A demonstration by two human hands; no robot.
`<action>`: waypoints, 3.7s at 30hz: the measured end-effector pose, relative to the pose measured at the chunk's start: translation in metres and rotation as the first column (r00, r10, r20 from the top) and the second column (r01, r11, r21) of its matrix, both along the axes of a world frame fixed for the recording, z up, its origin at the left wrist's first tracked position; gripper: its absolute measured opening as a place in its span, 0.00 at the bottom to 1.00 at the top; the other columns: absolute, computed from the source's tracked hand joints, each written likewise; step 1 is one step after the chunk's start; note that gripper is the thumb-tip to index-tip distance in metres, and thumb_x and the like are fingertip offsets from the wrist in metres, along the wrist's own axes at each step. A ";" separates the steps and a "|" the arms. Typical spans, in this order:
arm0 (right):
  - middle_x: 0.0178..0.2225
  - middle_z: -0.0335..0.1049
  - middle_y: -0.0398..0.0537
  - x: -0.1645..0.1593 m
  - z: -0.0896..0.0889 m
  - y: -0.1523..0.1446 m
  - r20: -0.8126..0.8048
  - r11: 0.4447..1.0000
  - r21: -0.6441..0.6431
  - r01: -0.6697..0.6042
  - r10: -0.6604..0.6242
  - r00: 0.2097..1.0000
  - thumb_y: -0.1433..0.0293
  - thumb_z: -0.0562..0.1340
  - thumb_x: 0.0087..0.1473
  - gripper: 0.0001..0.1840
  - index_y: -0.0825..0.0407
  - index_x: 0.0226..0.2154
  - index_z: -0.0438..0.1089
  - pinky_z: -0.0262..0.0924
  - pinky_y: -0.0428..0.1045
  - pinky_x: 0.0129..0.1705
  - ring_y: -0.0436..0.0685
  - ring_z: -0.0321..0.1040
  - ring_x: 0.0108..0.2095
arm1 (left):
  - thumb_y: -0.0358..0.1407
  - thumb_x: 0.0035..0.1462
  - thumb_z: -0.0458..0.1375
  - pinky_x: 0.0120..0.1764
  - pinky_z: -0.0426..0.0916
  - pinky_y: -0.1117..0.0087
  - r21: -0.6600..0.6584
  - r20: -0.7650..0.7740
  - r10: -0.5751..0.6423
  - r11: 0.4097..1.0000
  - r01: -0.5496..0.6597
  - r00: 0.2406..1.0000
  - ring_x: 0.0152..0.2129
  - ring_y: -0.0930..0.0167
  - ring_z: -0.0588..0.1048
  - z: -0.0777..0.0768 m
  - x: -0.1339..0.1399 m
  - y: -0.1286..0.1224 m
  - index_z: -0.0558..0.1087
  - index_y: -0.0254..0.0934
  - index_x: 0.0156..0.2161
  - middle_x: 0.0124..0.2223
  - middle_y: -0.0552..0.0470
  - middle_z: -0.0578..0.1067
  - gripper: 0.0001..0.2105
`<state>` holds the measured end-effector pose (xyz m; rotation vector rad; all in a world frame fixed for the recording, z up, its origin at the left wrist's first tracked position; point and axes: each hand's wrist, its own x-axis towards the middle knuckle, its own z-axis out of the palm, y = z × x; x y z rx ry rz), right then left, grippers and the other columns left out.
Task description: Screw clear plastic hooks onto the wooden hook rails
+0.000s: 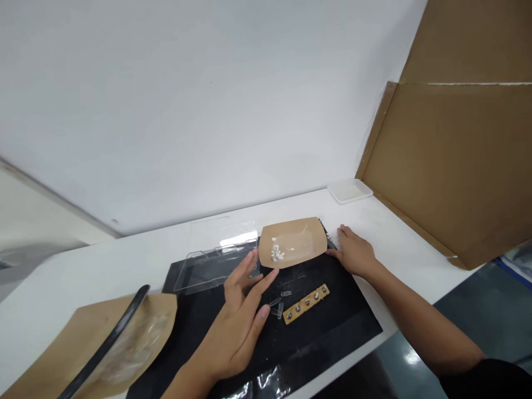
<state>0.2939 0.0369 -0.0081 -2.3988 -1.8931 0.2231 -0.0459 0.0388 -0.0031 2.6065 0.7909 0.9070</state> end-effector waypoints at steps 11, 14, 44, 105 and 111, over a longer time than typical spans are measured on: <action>0.53 0.77 0.53 0.003 0.011 0.001 -0.065 0.993 0.093 0.074 -0.068 0.996 0.54 0.70 0.61 0.19 0.48 0.49 0.79 0.66 0.54 0.44 0.67 0.77 0.50 | 0.30 0.73 0.49 0.67 0.69 0.42 0.011 0.039 -0.026 1.000 0.026 0.999 0.72 0.49 0.60 -0.008 -0.003 0.008 0.69 0.43 0.67 0.78 0.43 0.49 0.22; 0.51 0.79 0.51 0.009 0.011 0.002 -0.106 0.983 0.145 0.113 -0.098 0.989 0.59 0.71 0.61 0.13 0.46 0.46 0.80 0.64 0.53 0.45 0.66 0.76 0.53 | 0.30 0.73 0.49 0.68 0.68 0.43 0.006 0.047 -0.037 0.999 0.037 0.998 0.71 0.50 0.63 -0.011 -0.002 0.009 0.69 0.43 0.66 0.77 0.42 0.49 0.21; 0.30 0.66 0.34 -0.050 0.023 -0.032 -0.887 0.882 0.301 -0.362 0.398 0.232 0.64 0.77 0.55 0.26 0.47 0.45 0.61 0.54 0.43 0.24 0.45 0.62 0.22 | 0.25 0.62 0.66 0.40 0.76 0.66 0.256 0.296 -0.023 0.965 -0.057 0.955 0.47 0.62 0.72 0.005 0.031 -0.013 0.77 0.39 0.53 0.51 0.43 0.70 0.15; 0.35 0.75 0.42 -0.080 0.017 -0.051 -0.918 0.908 0.370 -0.198 0.390 0.071 0.62 0.71 0.63 0.17 0.47 0.51 0.70 0.72 0.48 0.36 0.51 0.75 0.34 | 0.33 0.63 0.69 0.22 0.73 0.80 -0.326 0.430 0.139 0.945 0.009 0.892 0.28 0.73 0.81 0.017 0.038 -0.020 0.85 0.38 0.42 0.36 0.49 0.83 0.04; 0.36 0.77 0.44 -0.078 0.015 -0.051 -0.881 0.890 0.404 -0.213 0.441 0.170 0.62 0.71 0.63 0.16 0.47 0.49 0.71 0.73 0.50 0.37 0.53 0.76 0.33 | 0.32 0.64 0.67 0.29 0.77 0.76 -0.230 0.406 0.095 0.973 0.001 0.909 0.29 0.73 0.82 0.019 0.038 -0.019 0.83 0.37 0.41 0.36 0.50 0.84 0.02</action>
